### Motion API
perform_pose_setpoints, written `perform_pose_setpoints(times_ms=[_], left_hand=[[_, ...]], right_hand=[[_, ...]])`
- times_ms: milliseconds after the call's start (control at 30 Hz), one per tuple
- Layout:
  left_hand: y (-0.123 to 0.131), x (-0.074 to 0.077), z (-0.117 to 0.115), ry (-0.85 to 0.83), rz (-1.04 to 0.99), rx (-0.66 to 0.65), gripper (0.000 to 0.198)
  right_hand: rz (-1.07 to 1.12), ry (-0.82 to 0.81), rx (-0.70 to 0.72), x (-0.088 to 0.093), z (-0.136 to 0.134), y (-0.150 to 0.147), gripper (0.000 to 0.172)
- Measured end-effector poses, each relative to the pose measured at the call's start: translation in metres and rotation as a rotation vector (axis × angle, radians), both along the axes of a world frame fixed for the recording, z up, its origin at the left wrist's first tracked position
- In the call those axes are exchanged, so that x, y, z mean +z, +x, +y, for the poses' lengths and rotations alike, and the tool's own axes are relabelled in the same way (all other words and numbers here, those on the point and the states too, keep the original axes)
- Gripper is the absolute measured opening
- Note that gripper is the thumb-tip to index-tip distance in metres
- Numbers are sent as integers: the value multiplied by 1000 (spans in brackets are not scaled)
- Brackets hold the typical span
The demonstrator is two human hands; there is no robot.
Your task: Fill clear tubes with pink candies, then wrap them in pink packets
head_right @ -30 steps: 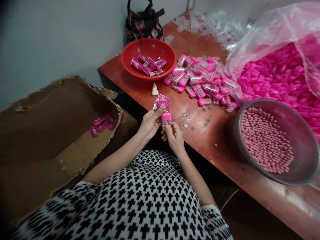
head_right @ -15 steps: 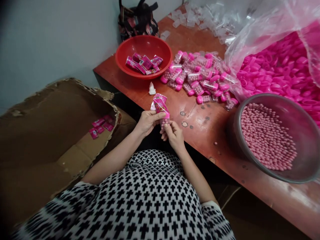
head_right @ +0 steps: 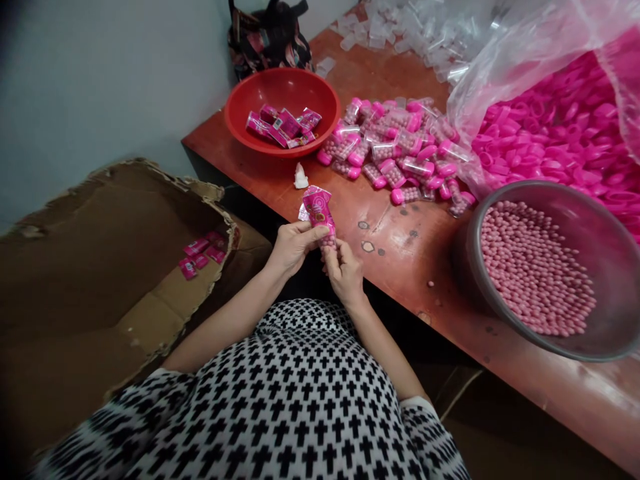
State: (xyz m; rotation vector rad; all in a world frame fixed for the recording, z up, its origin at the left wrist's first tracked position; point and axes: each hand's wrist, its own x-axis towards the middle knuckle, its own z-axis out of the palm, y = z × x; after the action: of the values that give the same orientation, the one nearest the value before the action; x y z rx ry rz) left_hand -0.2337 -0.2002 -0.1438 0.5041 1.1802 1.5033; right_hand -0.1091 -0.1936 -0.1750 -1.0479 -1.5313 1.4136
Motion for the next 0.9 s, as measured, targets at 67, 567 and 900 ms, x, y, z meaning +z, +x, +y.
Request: perform_pose_setpoints(times_ms=[67, 567, 900], left_hand=[[1, 0, -1, -20, -69, -6, 27], [-1, 6, -17, -77, -84, -66, 28], [2, 1, -37, -21, -209, -42, 28]], right_hand=[[7, 5, 7, 0, 0, 0, 28], [319, -310, 116, 5, -1, -3, 38], [372, -398, 175, 10, 8, -16, 44]])
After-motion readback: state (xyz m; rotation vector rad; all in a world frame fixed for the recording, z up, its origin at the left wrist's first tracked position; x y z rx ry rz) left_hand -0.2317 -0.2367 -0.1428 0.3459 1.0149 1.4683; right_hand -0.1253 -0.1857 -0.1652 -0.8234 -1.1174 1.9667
